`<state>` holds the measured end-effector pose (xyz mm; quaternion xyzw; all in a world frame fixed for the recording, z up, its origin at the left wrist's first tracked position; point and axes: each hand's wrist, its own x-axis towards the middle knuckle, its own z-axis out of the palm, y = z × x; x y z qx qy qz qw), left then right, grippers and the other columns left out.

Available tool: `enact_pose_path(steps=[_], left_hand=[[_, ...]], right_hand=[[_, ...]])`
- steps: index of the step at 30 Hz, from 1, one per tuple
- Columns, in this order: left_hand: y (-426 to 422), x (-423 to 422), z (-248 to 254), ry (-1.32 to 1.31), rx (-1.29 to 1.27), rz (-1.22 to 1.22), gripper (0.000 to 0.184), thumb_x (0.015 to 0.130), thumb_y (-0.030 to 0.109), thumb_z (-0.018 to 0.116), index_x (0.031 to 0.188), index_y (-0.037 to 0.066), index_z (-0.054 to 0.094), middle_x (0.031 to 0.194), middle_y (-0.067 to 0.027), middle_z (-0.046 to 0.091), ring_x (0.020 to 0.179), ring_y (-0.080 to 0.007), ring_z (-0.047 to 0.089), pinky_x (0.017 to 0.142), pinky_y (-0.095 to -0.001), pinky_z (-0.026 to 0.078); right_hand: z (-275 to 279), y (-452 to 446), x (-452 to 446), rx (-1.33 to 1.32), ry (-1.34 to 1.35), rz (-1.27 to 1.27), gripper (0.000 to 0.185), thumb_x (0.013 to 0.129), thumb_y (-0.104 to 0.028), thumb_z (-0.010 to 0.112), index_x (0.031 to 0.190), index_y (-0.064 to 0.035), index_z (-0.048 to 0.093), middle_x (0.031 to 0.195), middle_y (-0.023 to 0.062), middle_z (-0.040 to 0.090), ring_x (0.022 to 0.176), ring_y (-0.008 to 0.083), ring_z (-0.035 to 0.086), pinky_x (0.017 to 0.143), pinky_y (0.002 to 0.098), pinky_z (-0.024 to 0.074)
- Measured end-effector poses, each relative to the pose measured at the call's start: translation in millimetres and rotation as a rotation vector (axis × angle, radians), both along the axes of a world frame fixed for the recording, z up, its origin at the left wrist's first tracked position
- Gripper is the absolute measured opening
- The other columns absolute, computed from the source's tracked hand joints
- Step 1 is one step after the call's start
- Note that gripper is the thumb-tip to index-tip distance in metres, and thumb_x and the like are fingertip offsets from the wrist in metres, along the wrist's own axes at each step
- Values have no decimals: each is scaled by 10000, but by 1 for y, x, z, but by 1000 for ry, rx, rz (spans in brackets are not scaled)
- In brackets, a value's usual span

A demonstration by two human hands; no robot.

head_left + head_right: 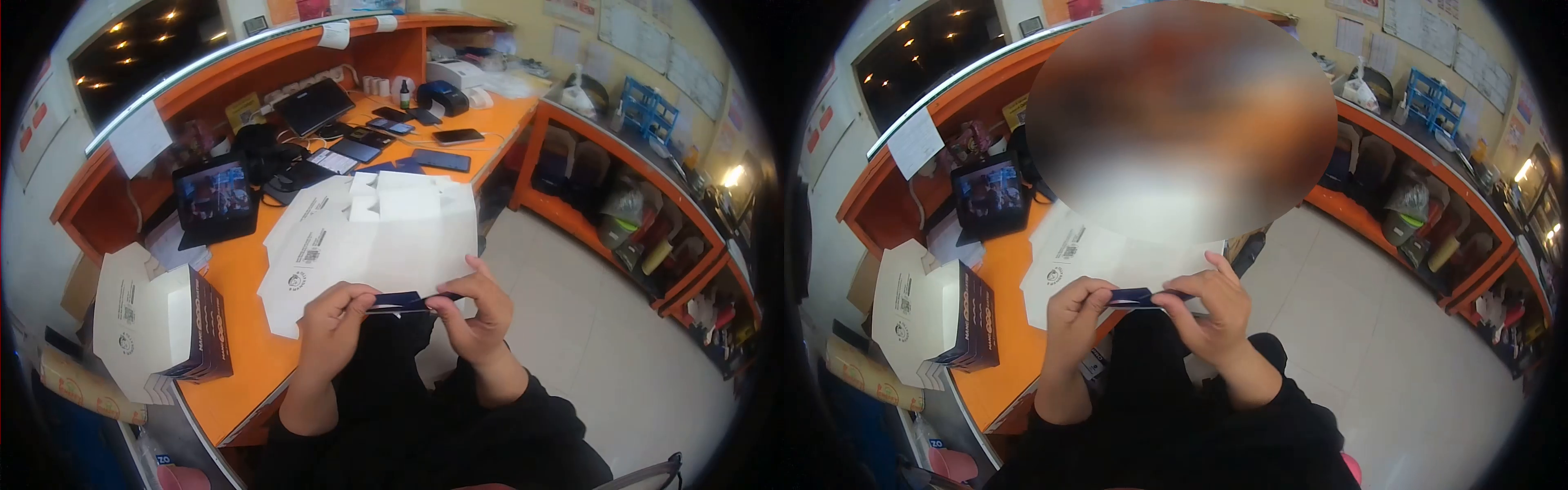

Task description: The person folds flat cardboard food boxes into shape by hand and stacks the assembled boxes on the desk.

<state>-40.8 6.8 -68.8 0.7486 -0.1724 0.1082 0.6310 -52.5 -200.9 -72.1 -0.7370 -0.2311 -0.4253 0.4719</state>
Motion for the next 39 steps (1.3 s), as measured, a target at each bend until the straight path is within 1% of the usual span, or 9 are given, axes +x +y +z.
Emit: enact_pose_path(steps=[10,15,18,20,22,24,26,31,39], left_hand=[[-9,-10,8,-402,211,72,47,861,23,664,902,12,684,796,-105,647,713,-256,602,632,-312,473],[6,-15,9,-855,219,-3,144,733,9,737,866,54,706,754,-59,633,674,-219,568,577,-286,438],[17,-18,8,-936,287,-81,147,716,10,702,855,57,689,790,-57,618,687,-235,555,641,-354,454],[27,-14,6,-946,359,0,46,815,64,653,853,44,668,836,-86,607,736,-264,558,710,-393,459],[25,-13,10,-971,308,461,198,928,189,552,951,16,646,920,-132,611,832,-278,580,808,-423,453],[23,-9,11,-820,-86,456,410,1010,343,429,1126,-22,575,1083,-179,586,956,-275,585,880,-400,455],[9,-20,25,-651,-379,204,431,1012,340,424,1208,-32,516,1183,-187,546,1022,-273,577,915,-401,459],[3,-45,19,-68,-873,-60,406,1005,218,430,1280,-78,474,1189,-172,581,1019,-211,611,869,-319,502],[-12,-48,21,-183,-476,-74,375,1015,141,465,1262,-140,494,1165,-184,624,1029,-203,629,898,-302,499]], right_hand=[[22,15,-2,-429,-117,-51,253,782,-276,777,1012,-175,743,1273,101,570,1233,326,499,1024,447,361],[20,-4,17,615,211,220,833,907,-514,597,1503,-15,298,1526,197,301,1351,355,413,1100,455,355],[28,-44,17,1039,593,754,649,1003,-310,484,1535,-57,211,1461,170,407,1332,297,438,1088,423,380],[35,-27,13,1092,290,636,584,1030,-264,435,1529,-48,221,1426,157,449,1320,269,440,1110,406,349],[30,-3,2,965,-28,429,584,1056,-312,376,1522,-8,200,1428,155,447,1315,258,432,1119,394,331],[8,18,1,601,-335,398,512,1044,-378,409,1432,-46,370,1397,181,491,1279,334,478,1099,505,316],[-11,37,1,214,-596,656,409,1011,-408,496,1350,-182,523,1386,198,525,1268,450,500,1093,691,245],[-4,53,-13,-86,-560,716,538,976,-519,463,1224,-76,641,1295,169,610,1309,440,458,1078,665,287],[12,28,-29,-187,-256,250,568,918,-530,533,1195,-61,694,1318,177,576,1218,425,512,1009,509,443]])
